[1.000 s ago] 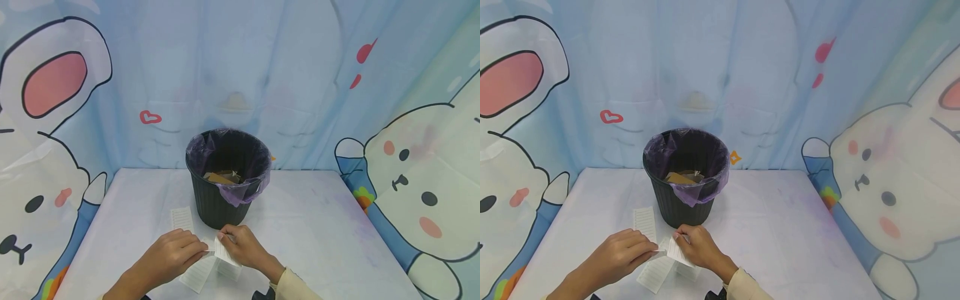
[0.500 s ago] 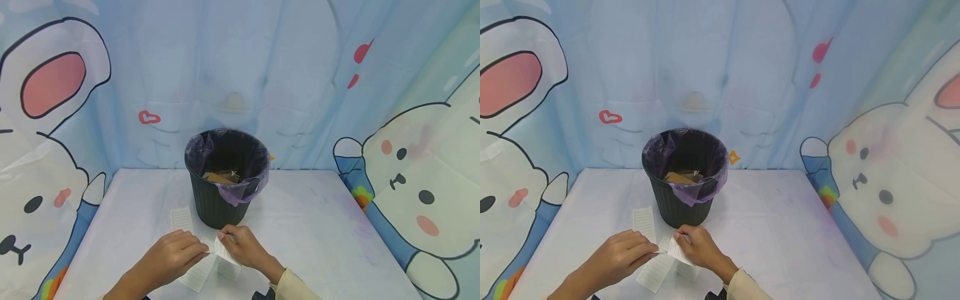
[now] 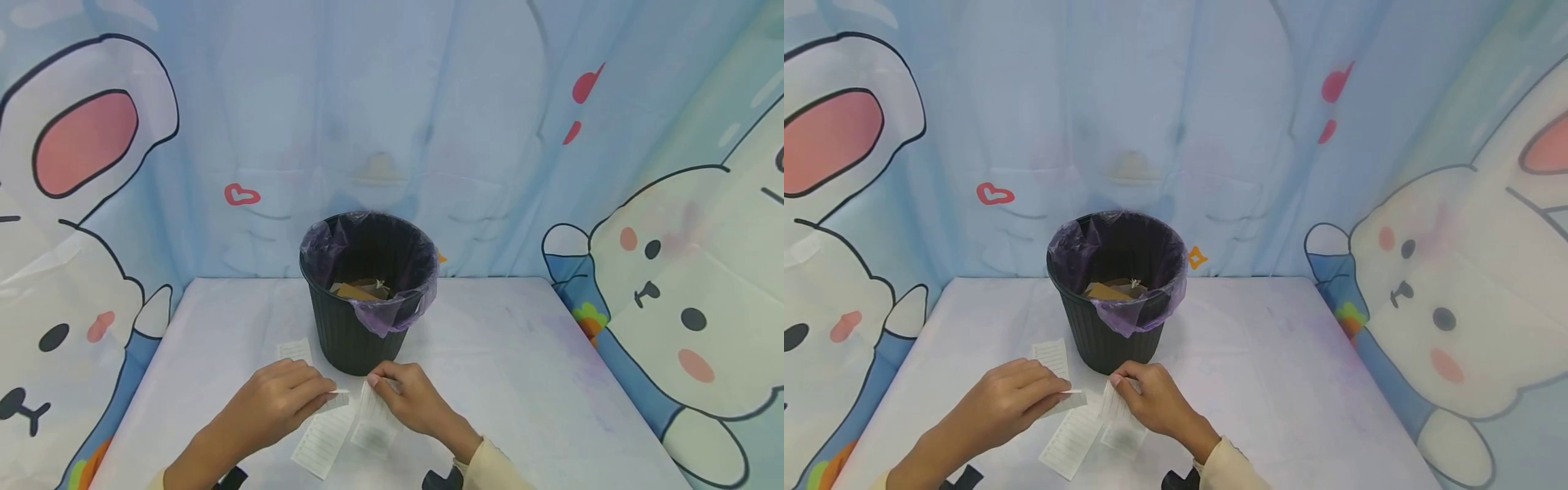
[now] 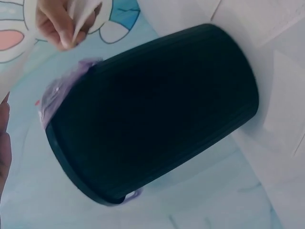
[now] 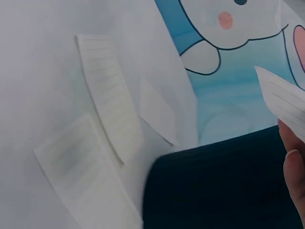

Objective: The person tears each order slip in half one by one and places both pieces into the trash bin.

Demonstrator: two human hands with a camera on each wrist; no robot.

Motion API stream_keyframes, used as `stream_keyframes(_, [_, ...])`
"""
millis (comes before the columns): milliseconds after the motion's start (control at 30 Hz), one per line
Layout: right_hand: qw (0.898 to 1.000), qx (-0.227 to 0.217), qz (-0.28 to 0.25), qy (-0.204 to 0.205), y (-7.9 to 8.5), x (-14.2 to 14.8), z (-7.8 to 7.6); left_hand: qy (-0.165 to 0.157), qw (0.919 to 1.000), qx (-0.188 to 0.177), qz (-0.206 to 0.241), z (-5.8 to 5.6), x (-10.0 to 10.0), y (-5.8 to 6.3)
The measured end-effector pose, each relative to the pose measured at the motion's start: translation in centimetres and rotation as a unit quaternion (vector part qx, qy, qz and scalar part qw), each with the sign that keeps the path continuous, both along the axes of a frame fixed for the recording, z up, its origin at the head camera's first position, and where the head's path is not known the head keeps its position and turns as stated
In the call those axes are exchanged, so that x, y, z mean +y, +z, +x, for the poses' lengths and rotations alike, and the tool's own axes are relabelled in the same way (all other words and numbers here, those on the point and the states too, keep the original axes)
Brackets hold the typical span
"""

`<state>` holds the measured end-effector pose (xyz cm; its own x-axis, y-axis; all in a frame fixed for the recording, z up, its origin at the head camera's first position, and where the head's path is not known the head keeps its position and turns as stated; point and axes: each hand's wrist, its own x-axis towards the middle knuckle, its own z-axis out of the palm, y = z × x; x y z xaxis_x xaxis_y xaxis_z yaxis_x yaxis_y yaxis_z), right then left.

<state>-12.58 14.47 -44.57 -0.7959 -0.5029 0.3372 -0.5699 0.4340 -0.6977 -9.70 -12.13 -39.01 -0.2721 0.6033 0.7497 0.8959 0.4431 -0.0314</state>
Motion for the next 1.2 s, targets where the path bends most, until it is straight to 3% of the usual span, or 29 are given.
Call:
stream_keyframes(200, [0.996, 0.084, -0.018, 0.025, 3.5, 1.1, -0.8, 0.009, 0.9993, 0.031, 0.016, -2.2, -0.5, 2.9])
stream_keyframes(367, [0.983, 0.178, -0.031, 0.046, 7.4, 1.9, -1.4, 0.016, 0.9986, 0.031, 0.039, -4.0, -1.0, 5.2])
stream_keyframes(533, [0.972, 0.228, -0.051, 0.030, 11.2, 2.6, -2.9, 0.020, 0.9952, 0.059, 0.075, -6.0, -1.1, 6.7])
stream_keyframes(600, [0.971, 0.231, -0.060, 0.018, 12.4, 2.9, -3.8, 0.026, 0.9948, 0.057, 0.081, -6.6, -1.0, 7.2])
stream_keyframes(833, [0.973, 0.216, -0.078, -0.018, 14.9, 3.0, -7.0, 0.077, 0.9911, -0.020, 0.107, -8.9, -0.1, 8.8])
stream_keyframes(1000, [0.972, 0.210, -0.092, -0.043, 15.5, 2.3, -8.8, 0.090, 0.9833, -0.069, 0.142, -10.7, 0.8, 9.0])
stream_keyframes(1200, [0.979, 0.162, -0.107, -0.057, 15.1, 1.4, -10.1, 0.109, 0.9754, -0.129, 0.142, -12.3, 1.5, 8.3])
